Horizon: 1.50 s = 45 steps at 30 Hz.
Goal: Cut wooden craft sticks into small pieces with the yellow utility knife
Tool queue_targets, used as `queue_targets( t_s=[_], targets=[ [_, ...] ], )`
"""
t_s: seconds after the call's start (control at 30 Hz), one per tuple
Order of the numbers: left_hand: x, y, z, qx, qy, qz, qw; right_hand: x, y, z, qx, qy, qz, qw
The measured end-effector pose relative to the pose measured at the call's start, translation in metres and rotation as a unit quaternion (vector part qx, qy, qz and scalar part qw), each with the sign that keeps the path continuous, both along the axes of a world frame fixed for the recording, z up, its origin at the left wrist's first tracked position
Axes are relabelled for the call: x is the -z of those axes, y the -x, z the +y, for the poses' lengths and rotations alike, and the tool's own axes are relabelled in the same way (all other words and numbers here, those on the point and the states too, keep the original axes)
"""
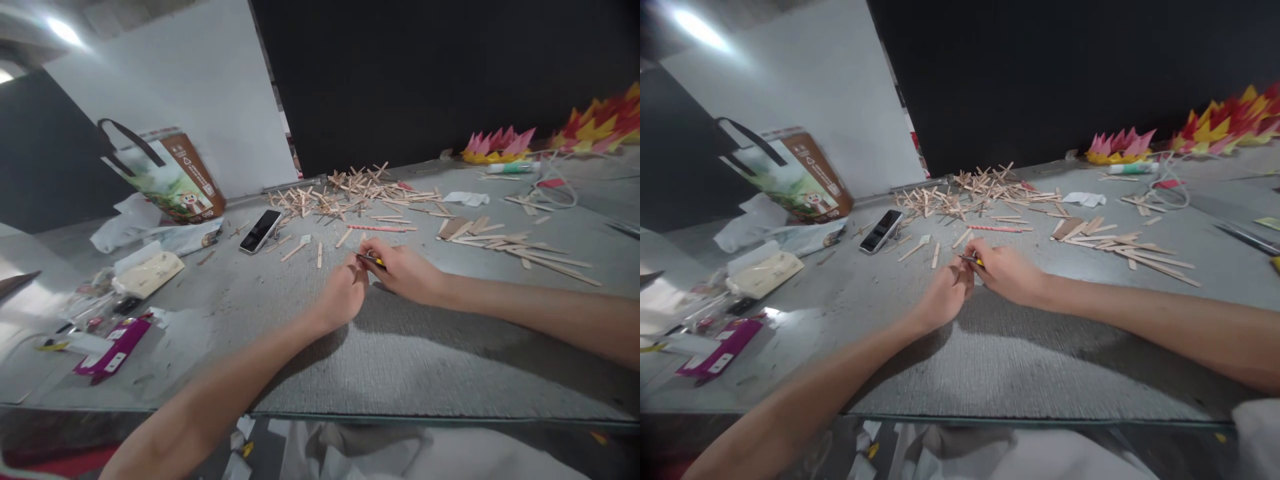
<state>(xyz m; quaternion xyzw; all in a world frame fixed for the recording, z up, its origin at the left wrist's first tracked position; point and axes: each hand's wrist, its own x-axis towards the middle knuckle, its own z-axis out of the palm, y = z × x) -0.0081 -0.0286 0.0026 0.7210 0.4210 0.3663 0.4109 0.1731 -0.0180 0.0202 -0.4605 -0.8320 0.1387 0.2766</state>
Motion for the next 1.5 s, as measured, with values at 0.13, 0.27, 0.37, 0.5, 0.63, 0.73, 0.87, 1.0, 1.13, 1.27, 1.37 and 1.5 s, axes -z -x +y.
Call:
queue_targets(
  t_s=[0.13,0.27,0.37,0.5,0.63,0.73,0.87,1.0,1.13,1.27,1.37,1.5],
  targets=[
    [-0.003,-0.006,0.002,0.007,0.118,-0.108,0.987,-0.002,-0.001,0.001,0.007,0.011,-0.006,1.0],
    [-0.013,-0.002,0.009,-0.009,0.165,-0.201,0.966,-0.005,0.0,-0.002,-0.042,0.032,-0.006,0.999],
    [-0.021,0.006,0.014,-0.007,0.119,-0.224,0.967,-0.008,-0.001,-0.001,-0.026,0.031,0.017,0.999],
    [-0.022,0.01,0.017,-0.001,0.065,-0.214,0.975,-0.017,-0.004,0.007,0.022,-0.005,0.048,0.999],
    [-0.018,0.009,0.018,-0.006,0.04,-0.223,0.974,-0.034,-0.011,0.018,0.064,-0.001,-0.079,0.995],
    [-0.016,0.009,0.02,-0.024,0.018,-0.226,0.974,-0.046,-0.021,0.027,0.057,0.021,-0.195,0.979],
    [-0.014,0.011,0.023,-0.034,0.005,-0.219,0.975,-0.052,-0.033,0.031,-0.023,0.087,-0.235,0.968],
    [-0.016,0.012,0.022,-0.035,0.011,-0.211,0.977,-0.048,-0.038,0.027,-0.055,0.115,-0.248,0.96],
    [-0.018,0.012,0.019,-0.039,0.017,-0.204,0.978,-0.045,-0.041,0.023,-0.093,0.176,-0.25,0.948],
    [-0.019,0.012,0.018,-0.041,0.022,-0.196,0.979,-0.046,-0.042,0.019,-0.115,0.197,-0.239,0.944],
    [-0.02,0.012,0.017,-0.037,0.018,-0.195,0.98,-0.047,-0.043,0.017,-0.139,0.187,-0.204,0.951],
    [-0.019,0.012,0.016,-0.036,0.014,-0.201,0.979,-0.05,-0.041,0.02,-0.177,0.172,-0.152,0.957]
  ],
)
